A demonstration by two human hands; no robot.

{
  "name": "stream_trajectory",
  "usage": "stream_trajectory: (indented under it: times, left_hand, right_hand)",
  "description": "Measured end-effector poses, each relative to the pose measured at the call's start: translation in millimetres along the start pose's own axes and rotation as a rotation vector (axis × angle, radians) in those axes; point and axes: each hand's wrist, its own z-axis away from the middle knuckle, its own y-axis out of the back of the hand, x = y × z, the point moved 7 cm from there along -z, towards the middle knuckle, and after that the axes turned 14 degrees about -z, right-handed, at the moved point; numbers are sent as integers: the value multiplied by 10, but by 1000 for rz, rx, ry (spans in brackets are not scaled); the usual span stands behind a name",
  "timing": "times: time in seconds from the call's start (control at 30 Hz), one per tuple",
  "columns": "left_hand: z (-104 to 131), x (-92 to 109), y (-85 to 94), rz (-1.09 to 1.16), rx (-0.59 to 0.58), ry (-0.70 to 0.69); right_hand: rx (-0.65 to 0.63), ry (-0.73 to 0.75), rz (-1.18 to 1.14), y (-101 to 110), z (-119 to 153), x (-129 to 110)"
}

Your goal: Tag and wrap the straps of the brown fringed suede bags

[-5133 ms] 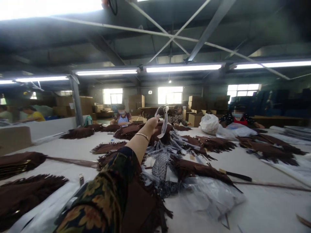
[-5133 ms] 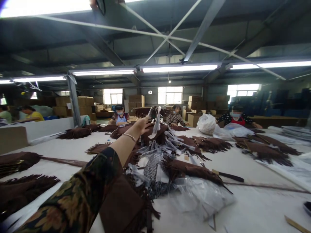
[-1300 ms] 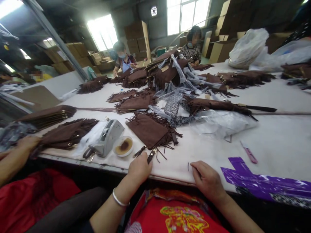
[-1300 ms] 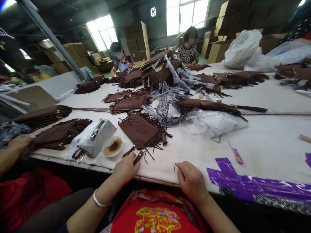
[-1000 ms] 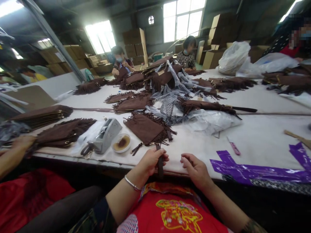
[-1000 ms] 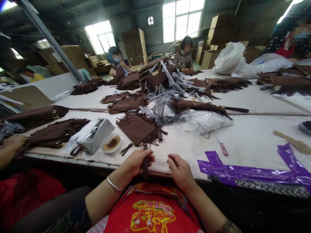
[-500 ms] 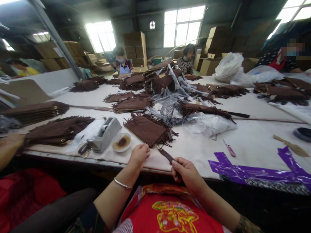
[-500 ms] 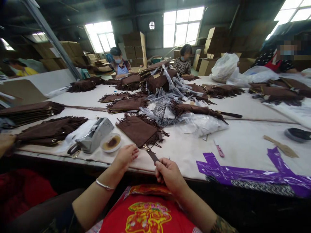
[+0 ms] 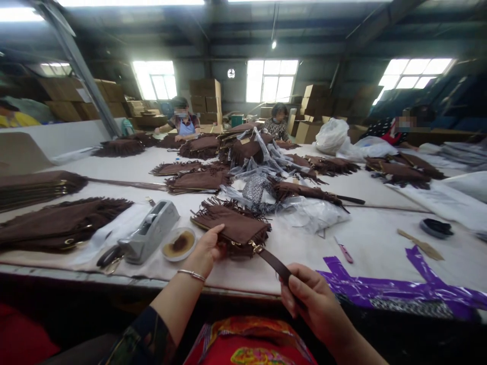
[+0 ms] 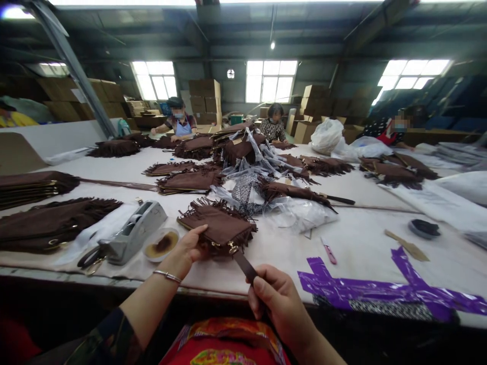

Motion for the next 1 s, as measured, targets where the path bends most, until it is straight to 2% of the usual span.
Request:
stream_trajectory:
  times: [0.1,0.2,0.37,0.4,0.47,0.57,0.6,0.63,0.7,0.77,0.83,0.87,0.93,1.0]
  left_hand:
    - [92,201,-135,60,-107,-139]
    - [259,507,-258,49,-129,-305]
    - [393,1058,-545,109,-231,-599]
    - [363,1114,-574,68,-220,-622]
    - [252,1115,-542,-145,-86,-598]
    - [166,892,-297,-482,198,-518]
    - [188,770,-214,-562,252,-520]
    - [221,614,-154,-619,253,-518]
    - [290,182,-101,-698,113,-423]
    - [382,-322,-114,-641,-117,-199]
    - [500,-714,-194,-500,-312,29]
    - [548,-835,-254,-411,-384,114]
    - [588,-938,-382,-225,-471,210]
    - [545,-919,-444,-75,-457,208]
  right_hand:
    - [-14,-33,32,61,169,48]
    - [-9,-87,86,87,265,97]
    - [19,-111,141,12,229,138]
    - [32,-115,134,3,188,175]
    - [74,-144,121,24,81,318]
    - [207,-239,101,186,-71,659]
    - [256,-266,85,253,-103,766]
    - [294,-287,66,306,-125,854]
    - [310,-303,33,340,-149,950]
    - [268,-299,20,275,-159,952]
    - [214,-291,17,151,-167,914]
    - [189,-295,19,81,-170,904]
    - [145,-350,48,-40,-164,944]
    - [89,-449,152,-108,-129,1047]
